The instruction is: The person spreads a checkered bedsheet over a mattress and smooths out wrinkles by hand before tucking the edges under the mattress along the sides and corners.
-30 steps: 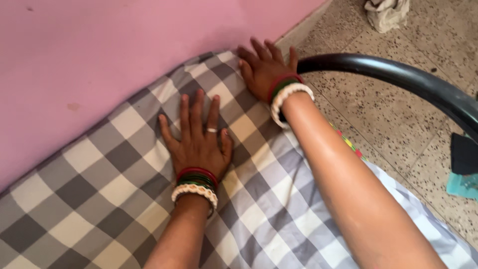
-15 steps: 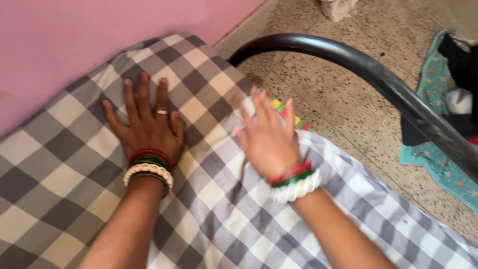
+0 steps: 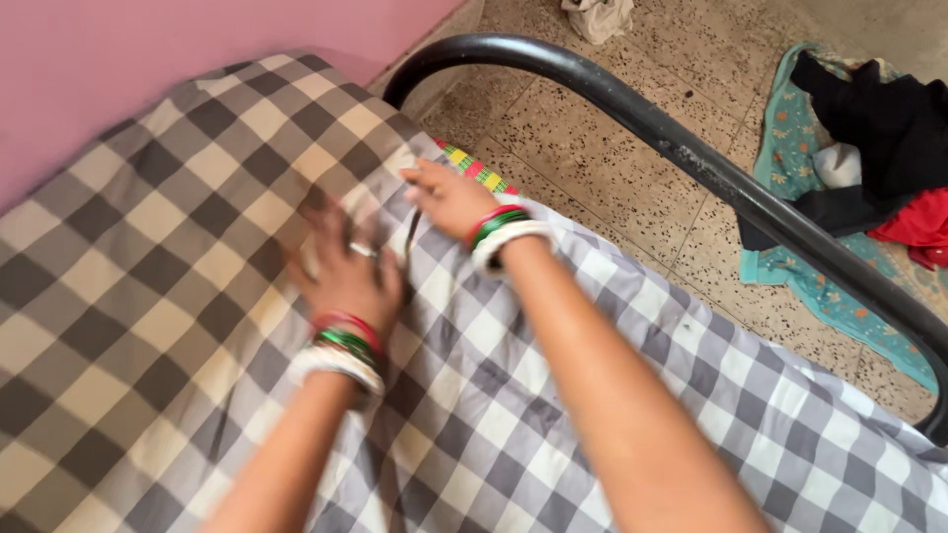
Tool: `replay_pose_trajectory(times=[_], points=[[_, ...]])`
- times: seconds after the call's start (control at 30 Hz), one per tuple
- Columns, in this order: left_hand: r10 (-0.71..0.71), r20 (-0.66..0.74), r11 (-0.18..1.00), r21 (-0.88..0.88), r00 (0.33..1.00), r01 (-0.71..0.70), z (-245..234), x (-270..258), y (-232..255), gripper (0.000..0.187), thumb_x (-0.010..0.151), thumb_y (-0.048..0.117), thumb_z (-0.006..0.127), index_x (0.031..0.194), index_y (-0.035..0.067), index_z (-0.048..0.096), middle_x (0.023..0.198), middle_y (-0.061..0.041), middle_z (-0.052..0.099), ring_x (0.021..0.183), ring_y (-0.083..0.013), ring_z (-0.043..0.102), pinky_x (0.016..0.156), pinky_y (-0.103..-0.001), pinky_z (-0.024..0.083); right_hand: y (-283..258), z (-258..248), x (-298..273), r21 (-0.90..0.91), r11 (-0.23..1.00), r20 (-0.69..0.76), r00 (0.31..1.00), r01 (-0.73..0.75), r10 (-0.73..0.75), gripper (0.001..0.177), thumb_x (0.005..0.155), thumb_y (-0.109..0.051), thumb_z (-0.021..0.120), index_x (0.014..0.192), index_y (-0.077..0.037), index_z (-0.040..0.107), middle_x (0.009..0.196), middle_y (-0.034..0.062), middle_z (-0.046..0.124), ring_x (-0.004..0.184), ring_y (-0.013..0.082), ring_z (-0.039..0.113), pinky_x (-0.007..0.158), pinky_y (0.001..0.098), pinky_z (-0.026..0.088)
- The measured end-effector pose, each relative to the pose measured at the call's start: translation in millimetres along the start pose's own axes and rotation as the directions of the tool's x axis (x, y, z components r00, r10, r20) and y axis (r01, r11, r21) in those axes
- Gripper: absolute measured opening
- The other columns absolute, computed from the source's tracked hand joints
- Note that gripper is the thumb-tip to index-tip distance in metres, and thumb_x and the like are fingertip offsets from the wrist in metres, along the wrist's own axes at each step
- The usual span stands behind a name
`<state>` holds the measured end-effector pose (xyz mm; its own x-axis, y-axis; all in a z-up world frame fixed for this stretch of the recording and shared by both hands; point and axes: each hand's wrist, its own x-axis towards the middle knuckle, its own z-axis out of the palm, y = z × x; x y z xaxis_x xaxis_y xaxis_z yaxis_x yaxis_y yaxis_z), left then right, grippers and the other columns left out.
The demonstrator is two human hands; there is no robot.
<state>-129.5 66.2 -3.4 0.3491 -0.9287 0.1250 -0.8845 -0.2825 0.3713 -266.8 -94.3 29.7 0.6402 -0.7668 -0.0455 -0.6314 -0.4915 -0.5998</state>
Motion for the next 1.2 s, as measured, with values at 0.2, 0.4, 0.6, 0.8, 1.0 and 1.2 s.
replay_pose_trajectory(times=[0.2, 0.4, 0.6, 0.8, 1.0, 1.2], points=[[0.122, -0.004, 0.987, -0.109, 0.992, -0.122, 1, -50, 32, 0.063, 0.097, 0.039, 0.050, 0.157, 0.029, 0.036, 0.168, -0.007, 0.022, 0.155, -0.0330, 0.012, 0.118, -0.070, 0.000, 44, -63, -128, -0.185, 0.979, -0.051, 0.996, -0.084, 0.076, 0.076, 0.090, -0.055, 0.068, 0.146, -0.007, 0.051, 0.146, 0.0212, 0.055, 0.136, 0.0373, 0.051, 0.112, 0.0438, 0.038], [0.076, 0.045, 0.993, -0.090, 0.996, -0.072, -14, -54, 44, 0.064, 0.095, 0.035, 0.051, 0.157, 0.030, 0.035, 0.168, -0.008, 0.017, 0.156, -0.0341, 0.009, 0.119, -0.067, -0.001, 21, -79, -166, -0.271, 0.879, -0.015, 0.914, -0.393, 0.405, 0.088, 0.082, -0.068, 0.066, 0.140, -0.004, 0.056, 0.136, 0.0245, 0.062, 0.126, 0.0396, 0.060, 0.106, 0.0454, 0.046], [0.145, -0.073, 0.987, -0.055, 0.987, -0.149, -14, -90, 73, 0.064, 0.095, 0.034, 0.052, 0.157, 0.031, 0.035, 0.169, -0.008, 0.019, 0.156, -0.0313, 0.011, 0.120, -0.066, -0.001, 28, -94, -157, -0.342, 0.860, -0.005, 0.916, -0.378, 0.401, 0.082, 0.089, -0.073, 0.062, 0.115, 0.004, 0.072, 0.113, 0.0302, 0.070, 0.110, 0.0442, 0.067, 0.099, 0.0473, 0.051], [0.277, -0.076, 0.951, -0.119, 0.958, -0.284, -15, -103, 93, 0.062, 0.098, 0.041, 0.050, 0.158, 0.034, 0.034, 0.169, -0.006, 0.020, 0.157, -0.0299, 0.012, 0.122, -0.065, -0.002, 43, -136, -182, -0.044, 0.890, 0.037, 0.890, -0.453, 0.455, 0.066, 0.081, -0.065, 0.065, 0.104, -0.005, 0.078, 0.095, 0.0170, 0.080, 0.091, 0.0311, 0.077, 0.085, 0.0418, 0.057], [0.299, 0.038, 0.954, -0.026, 0.953, -0.299, 8, -96, 89, 0.064, 0.096, 0.048, 0.050, 0.156, 0.039, 0.030, 0.169, -0.001, 0.017, 0.155, -0.0275, 0.012, 0.120, -0.066, -0.002, 71, -102, -176, -0.195, 0.879, -0.058, 0.900, -0.435, 0.432, 0.053, 0.092, -0.058, 0.064, 0.111, -0.011, 0.079, 0.098, 0.0166, 0.076, 0.095, 0.0319, 0.073, 0.089, 0.0427, 0.054], [0.297, 0.046, 0.955, -0.019, 0.954, -0.297, 17, -93, 84, 0.064, 0.097, 0.049, 0.048, 0.158, 0.040, 0.029, 0.169, 0.001, 0.017, 0.156, -0.0263, 0.013, 0.121, -0.066, -0.001, 91, -146, -220, -0.032, 0.949, 0.253, 0.916, -0.313, 0.311, 0.056, 0.091, -0.057, 0.062, 0.121, -0.010, 0.066, 0.114, 0.0088, 0.074, 0.106, 0.0268, 0.068, 0.092, 0.0377, 0.048]])
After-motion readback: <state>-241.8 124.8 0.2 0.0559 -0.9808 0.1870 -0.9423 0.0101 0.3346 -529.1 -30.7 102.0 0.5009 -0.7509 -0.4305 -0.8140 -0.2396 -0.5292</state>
